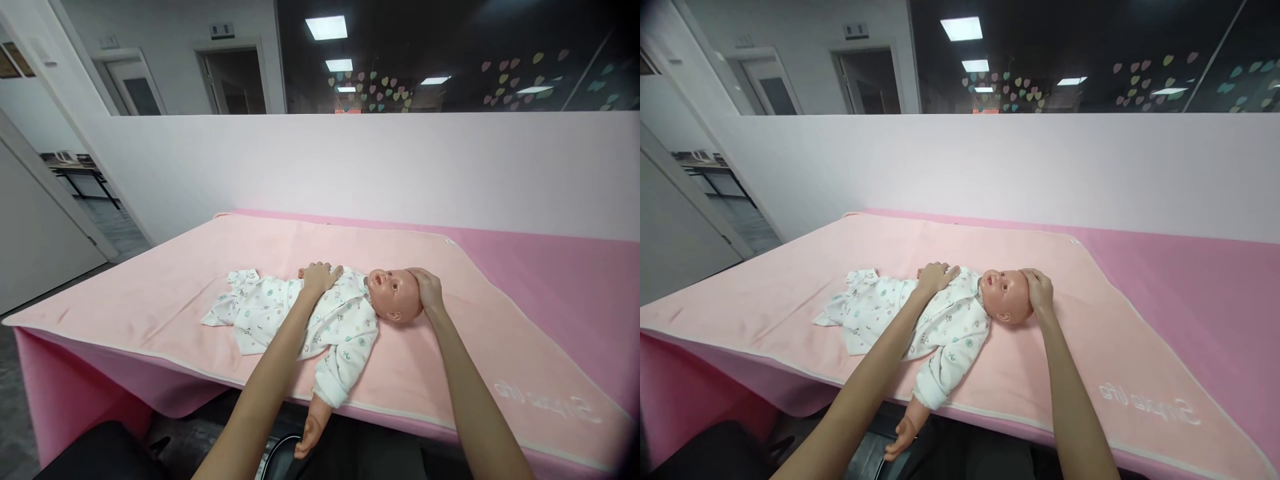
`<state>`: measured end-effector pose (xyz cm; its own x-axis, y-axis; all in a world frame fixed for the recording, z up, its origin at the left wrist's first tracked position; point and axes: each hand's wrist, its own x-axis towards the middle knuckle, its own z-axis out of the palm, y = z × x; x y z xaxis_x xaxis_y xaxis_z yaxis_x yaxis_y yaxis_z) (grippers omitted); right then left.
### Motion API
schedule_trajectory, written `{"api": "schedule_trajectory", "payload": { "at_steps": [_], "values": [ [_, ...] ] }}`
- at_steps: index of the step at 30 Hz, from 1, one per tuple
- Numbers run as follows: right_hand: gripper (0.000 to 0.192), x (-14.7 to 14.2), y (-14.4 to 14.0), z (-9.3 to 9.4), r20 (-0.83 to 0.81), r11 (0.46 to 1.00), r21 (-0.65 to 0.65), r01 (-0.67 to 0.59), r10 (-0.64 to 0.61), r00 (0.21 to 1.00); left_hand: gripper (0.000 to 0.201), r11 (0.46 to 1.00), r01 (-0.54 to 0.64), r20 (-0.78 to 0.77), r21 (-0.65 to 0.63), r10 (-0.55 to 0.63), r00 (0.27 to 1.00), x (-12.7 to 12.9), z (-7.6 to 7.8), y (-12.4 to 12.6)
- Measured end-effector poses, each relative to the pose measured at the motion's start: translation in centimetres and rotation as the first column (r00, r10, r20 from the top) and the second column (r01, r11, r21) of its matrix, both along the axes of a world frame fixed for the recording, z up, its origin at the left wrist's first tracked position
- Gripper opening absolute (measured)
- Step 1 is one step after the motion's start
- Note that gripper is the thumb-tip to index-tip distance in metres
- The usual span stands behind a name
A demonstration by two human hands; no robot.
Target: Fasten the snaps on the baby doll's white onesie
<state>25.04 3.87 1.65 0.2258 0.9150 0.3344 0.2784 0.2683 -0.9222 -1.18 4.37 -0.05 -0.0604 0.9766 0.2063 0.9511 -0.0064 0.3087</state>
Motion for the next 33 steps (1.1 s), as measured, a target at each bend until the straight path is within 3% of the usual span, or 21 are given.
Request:
{"api": "schedule_trajectory", "payload": {
  "at_steps": [3,6,8,10,16,19,21,26,33],
  "values": [
    [0.037,-0.8,-0.3,-0.7,-0.145,0.978,-0.132,-0.158,0.139,0.980,0.064,0.998,-0.063,0.037,0.008,0.063,0.997,0.1,0.0,0.3],
    [0.053,-1.7,-1.1,-0.5,-0.389,0.881,-0.285,-0.378,0.254,0.886,0.064,0.994,-0.102,0.048,0.026,0.101,0.994,0.3,-0.1,0.5],
    [0.053,-1.6,-1.3,-0.1,-0.460,0.815,-0.339,-0.470,0.292,0.838,0.065,0.995,-0.099,0.026,0.020,0.099,0.995,0.3,-0.2,0.6],
    [0.049,-1.1,-1.1,0.2,-0.472,0.787,-0.362,-0.500,0.308,0.826,0.069,0.997,-0.077,0.001,-0.019,0.077,0.997,0.3,-0.2,0.6],
    [0.029,1.6,1.4,-1.2,-0.533,0.913,-0.228,-0.339,0.175,0.828,0.071,0.992,-0.055,0.016,-0.111,0.057,0.998,0.0,0.1,0.6],
    [0.027,2.2,2.2,-2.0,-0.554,0.944,-0.191,-0.268,0.121,0.823,0.068,0.991,-0.084,0.030,-0.106,0.087,0.996,-0.1,0.2,0.6],
    [0.027,2.1,2.1,-2.1,-0.553,0.932,-0.188,-0.310,0.161,0.818,0.068,0.990,-0.097,0.022,-0.101,0.099,0.995,-0.1,0.1,0.6],
    [0.037,1.1,0.9,-1.8,-0.541,0.808,-0.319,-0.495,0.274,0.795,0.068,0.991,-0.088,-0.005,-0.100,0.088,0.996,-0.1,0.2,0.4],
    [0.037,0.8,0.5,-1.5,-0.492,0.831,-0.309,-0.462,0.277,0.826,0.068,0.993,-0.062,-0.004,-0.096,0.062,0.998,-0.1,0.4,-0.1]
  ]
}}
